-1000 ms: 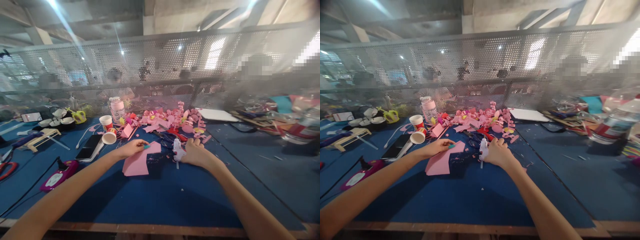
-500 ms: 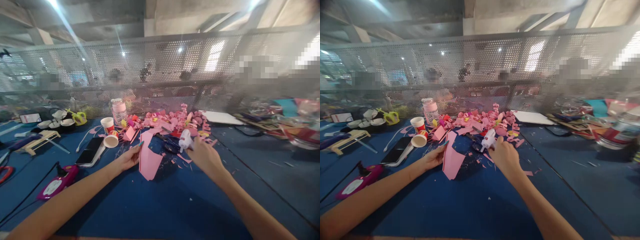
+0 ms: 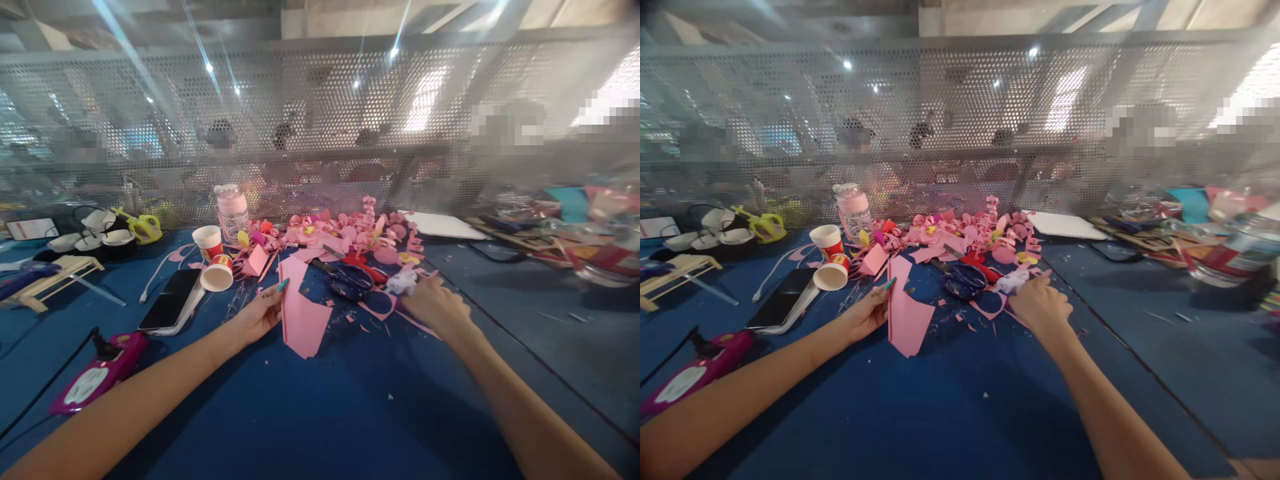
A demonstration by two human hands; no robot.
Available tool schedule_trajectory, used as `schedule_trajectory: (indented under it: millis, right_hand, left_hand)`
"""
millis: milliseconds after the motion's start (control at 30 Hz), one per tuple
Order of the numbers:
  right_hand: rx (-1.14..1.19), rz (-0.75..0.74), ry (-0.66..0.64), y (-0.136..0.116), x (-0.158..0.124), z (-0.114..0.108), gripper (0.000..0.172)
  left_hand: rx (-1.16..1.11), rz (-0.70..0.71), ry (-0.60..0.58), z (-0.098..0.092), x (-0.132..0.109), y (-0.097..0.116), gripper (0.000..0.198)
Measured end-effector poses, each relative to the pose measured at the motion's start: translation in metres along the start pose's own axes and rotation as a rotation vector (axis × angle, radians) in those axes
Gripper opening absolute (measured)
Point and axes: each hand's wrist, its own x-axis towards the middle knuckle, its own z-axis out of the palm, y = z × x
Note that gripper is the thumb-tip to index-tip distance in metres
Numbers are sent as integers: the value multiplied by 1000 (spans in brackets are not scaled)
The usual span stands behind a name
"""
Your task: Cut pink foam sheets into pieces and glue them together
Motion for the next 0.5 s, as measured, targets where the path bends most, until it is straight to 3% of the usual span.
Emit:
schedule_trajectory:
  millis: [100,200,333,433,500]
  right_hand:
    - [-56,4,-49,-3,-4,0,65]
    - [-35,-103,93,-9,-9,-5,56]
    - [343,-370,295,-18,-19,-10,41]
    - [584,-538,244,-21,-32,-9,35]
    - [850,-676,110,-21,-44,-6,36]
  left_hand:
    - [-42,22,32,-2,1,-1,12]
    - [-39,43,47,-3,3,-2,16]
    - [12,120,28,-2,4,-1,27]
    - [133,243,54,-2,4,2,26]
    - [199,301,88,-2,5,5,27]
